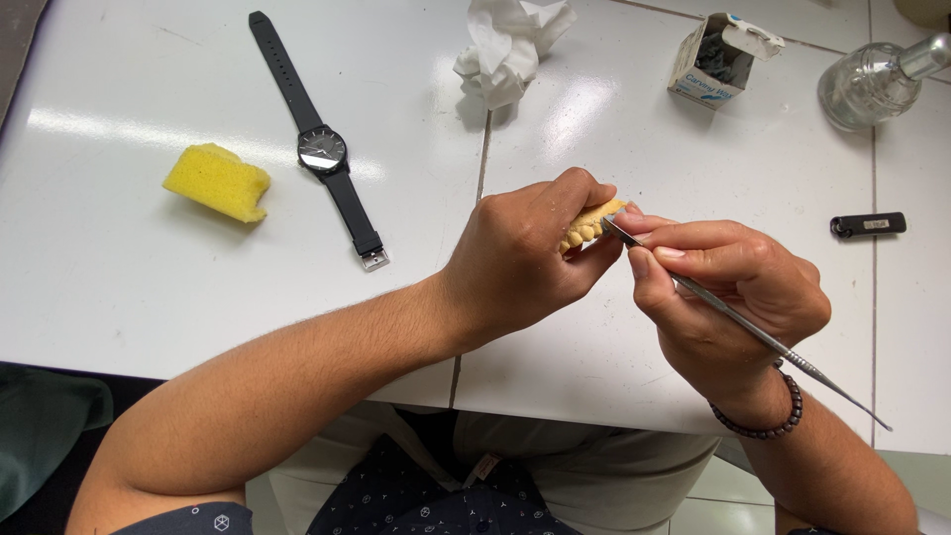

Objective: The person holds a dental plaster model with artificial teeth in one hand and uses a metal wax carving tool to scrape and shape the wax around the teeth, periodically repositioning the model and wiping the tool on a tissue before resuming carving.

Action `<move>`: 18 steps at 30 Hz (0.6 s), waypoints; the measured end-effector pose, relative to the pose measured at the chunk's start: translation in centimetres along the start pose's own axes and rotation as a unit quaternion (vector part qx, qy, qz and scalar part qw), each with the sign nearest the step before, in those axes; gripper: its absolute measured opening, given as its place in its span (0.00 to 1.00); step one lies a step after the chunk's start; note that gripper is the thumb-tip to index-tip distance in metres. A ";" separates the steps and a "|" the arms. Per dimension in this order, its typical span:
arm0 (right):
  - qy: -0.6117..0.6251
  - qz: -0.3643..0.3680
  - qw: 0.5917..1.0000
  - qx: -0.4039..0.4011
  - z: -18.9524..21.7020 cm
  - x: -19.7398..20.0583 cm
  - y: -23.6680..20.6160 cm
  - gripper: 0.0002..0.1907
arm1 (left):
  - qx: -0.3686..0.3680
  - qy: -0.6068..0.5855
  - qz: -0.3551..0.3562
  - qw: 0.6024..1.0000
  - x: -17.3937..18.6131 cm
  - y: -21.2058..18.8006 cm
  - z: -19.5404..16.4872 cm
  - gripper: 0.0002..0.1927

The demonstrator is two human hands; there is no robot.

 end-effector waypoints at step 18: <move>0.000 -0.003 1.000 0.012 0.1 0.1 -0.2 0.10 | 0.028 -0.076 -0.007 0.997 -0.2 0.0 0.0 0.13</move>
Point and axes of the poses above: each hand's wrist, its own y-axis towards the middle knuckle, its own x-axis out of the back of the hand, z = x × y, the point moved 3 cm from there along y, towards the middle knuckle, and after that the axes turned 1 degree about -x, right-handed, at the moved point
